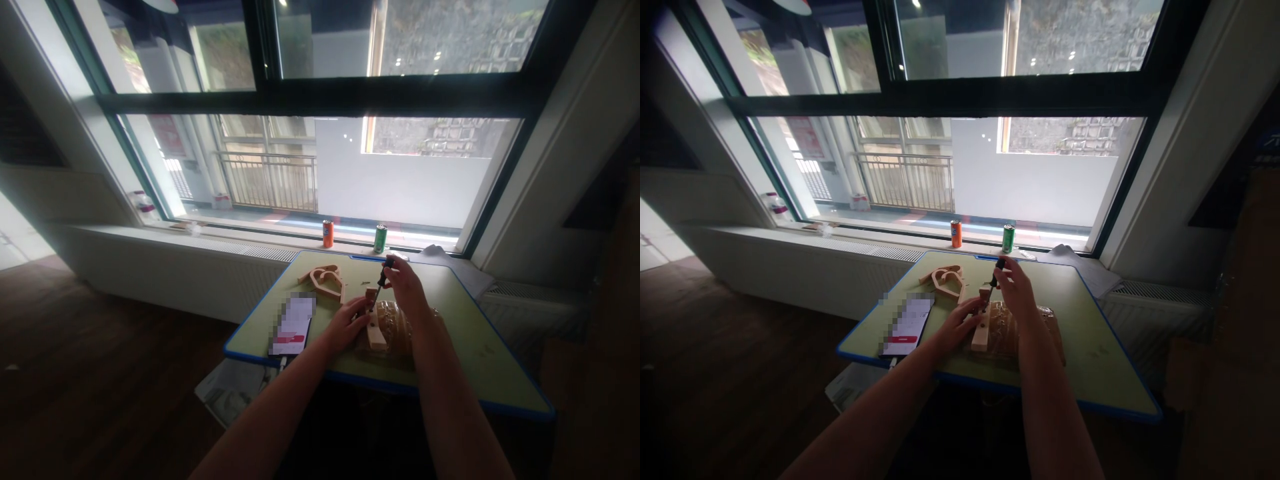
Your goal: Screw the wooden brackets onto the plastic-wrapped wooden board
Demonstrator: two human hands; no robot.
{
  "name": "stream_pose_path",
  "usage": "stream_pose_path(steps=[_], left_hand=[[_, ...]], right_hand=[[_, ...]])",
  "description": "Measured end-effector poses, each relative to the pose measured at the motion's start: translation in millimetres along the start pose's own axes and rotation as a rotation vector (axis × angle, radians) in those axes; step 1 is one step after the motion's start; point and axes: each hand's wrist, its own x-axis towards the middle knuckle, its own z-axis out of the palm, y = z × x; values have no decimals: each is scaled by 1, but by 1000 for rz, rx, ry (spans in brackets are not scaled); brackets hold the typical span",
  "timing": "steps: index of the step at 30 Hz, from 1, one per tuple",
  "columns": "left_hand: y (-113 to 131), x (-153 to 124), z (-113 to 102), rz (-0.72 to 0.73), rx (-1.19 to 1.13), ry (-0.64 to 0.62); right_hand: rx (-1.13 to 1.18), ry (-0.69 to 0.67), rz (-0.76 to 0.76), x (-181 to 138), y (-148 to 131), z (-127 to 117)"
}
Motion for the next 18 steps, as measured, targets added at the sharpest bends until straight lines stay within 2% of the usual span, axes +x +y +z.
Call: stream_pose_path(steps=[3, 9, 11, 15, 18], left_hand=[[-5, 0, 0, 19, -15, -3], [-11, 1, 1, 37, 0, 18], [-11, 1, 1, 29, 12, 24], [-10, 1, 1, 47, 22, 20], [-10, 0, 1, 62, 12, 24]], right_hand=[[59, 23, -42, 1, 1, 0], [-143, 110, -67, 3, 5, 0], [-140, 127, -98, 3, 7, 1], [5, 80, -113, 1, 7, 3], [-20, 61, -95, 2, 7, 3]])
